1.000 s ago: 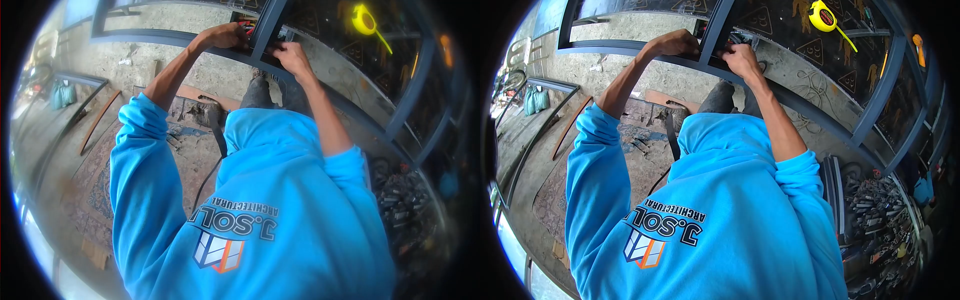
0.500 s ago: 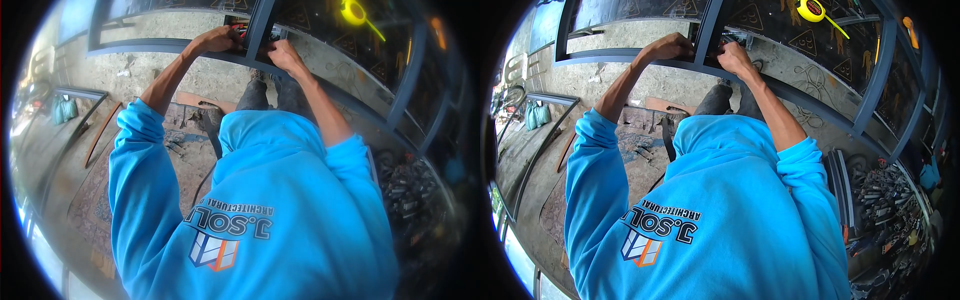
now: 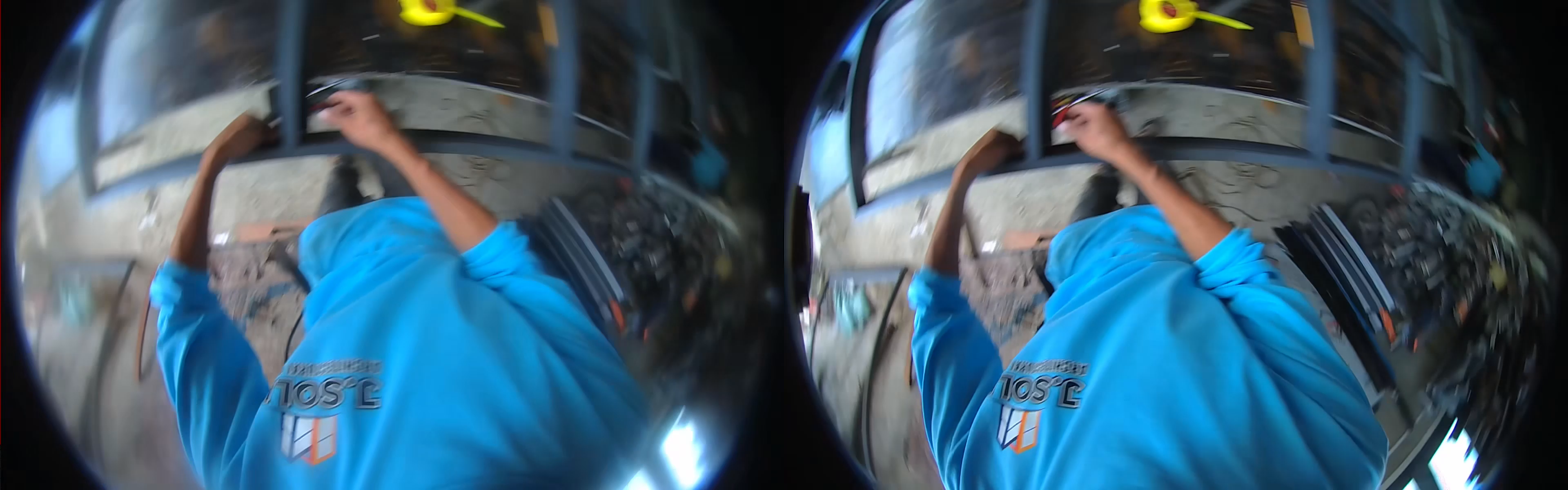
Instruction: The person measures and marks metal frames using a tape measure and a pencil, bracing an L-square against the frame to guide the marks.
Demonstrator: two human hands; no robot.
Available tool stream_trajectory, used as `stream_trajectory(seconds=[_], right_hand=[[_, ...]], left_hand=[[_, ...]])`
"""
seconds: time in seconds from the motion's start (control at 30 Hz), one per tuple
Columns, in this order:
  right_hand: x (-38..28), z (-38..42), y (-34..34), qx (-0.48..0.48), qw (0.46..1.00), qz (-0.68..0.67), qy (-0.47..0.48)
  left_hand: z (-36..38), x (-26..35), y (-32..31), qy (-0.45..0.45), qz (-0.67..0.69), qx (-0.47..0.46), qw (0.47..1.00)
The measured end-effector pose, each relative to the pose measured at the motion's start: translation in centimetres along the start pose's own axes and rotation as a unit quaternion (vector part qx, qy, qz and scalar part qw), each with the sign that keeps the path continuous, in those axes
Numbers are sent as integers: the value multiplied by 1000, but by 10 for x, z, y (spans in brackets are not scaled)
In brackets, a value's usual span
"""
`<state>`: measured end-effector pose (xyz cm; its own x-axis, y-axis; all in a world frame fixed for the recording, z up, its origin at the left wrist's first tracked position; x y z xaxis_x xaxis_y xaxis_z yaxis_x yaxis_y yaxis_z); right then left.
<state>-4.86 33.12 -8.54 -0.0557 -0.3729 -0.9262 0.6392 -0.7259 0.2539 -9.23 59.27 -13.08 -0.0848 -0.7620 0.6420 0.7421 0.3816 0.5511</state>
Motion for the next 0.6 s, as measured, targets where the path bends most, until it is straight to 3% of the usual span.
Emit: stream_trajectory(seconds=[0.03,0.07,0.1,0.17,0.2,0.23,0.3,0.37,0.43,0.5,0.6], right_hand=[[-17,19,23,43,997,60,-15],[-24,38,43,80,994,74,-14],[-19,56,61,102,991,90,-11],[-30,100,102,82,987,101,-89],[-19,123,127,110,986,96,-82],[-6,147,149,134,984,89,-75],[3,195,206,234,962,101,-96],[31,241,271,339,931,71,-115],[47,275,326,435,886,34,-155],[82,303,391,483,865,5,-137],[94,304,423,417,897,37,-140]], left_hand=[[0,-13,-8,-24,24,36,999],[2,-4,3,32,111,-3,993],[8,4,6,103,330,4,939],[14,4,13,38,233,12,972],[15,-16,10,-22,109,53,992],[25,-15,15,19,37,138,990],[43,11,30,197,21,288,937],[45,42,35,176,54,460,868],[22,96,27,156,166,460,858],[-50,178,-4,78,194,435,876],[-124,297,-21,82,213,343,911]])
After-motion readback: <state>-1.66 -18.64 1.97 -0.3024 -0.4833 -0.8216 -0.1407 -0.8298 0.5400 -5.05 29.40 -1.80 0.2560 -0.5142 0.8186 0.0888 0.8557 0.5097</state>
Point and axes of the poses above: each hand's wrist, its own z-axis away from the middle knuckle, its own y-axis out of the back of the hand, x = y × z, the point moved 2 cm from there along -z, towards the middle knuckle, and after that the axes turned 6 degrees about -x, right-handed, at the moved point
